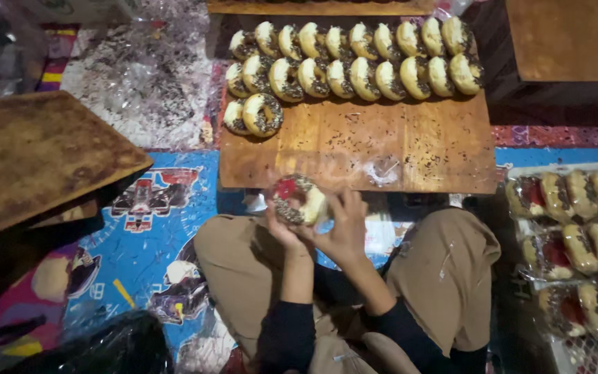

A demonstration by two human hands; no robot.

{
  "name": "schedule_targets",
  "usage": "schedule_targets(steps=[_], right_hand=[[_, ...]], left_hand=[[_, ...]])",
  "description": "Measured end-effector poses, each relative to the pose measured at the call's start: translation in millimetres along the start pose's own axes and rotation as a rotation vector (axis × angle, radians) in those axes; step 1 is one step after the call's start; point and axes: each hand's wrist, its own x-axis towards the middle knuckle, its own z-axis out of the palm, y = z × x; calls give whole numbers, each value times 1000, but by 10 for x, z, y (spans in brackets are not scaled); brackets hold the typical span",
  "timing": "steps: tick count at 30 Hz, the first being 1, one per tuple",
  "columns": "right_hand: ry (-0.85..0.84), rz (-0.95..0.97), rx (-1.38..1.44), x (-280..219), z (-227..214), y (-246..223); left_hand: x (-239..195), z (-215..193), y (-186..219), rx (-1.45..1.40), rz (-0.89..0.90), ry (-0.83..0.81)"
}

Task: The person sits on the floor and individually wraps chocolate-sprinkled doughnuts in clear plastic bags. They pick each doughnut from a wooden board, place it into a bag, and then arrange the packaged items into a white plastic crate.

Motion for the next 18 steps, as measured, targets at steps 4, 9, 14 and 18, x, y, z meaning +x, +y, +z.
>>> schedule_targets(steps=[4, 9, 14, 18], right_hand=[[-81, -41, 88, 73, 105, 25], [-76, 75, 160, 32, -19, 76], [209, -532, 59, 54, -337, 127], [-47, -572, 17, 55, -560, 188]], left_hand=[[57, 133, 179, -462, -186, -441], [-102, 287, 155, -57, -117, 152], [-90, 312, 186, 3, -428, 140], [-284, 369, 137, 556, -128, 118]])
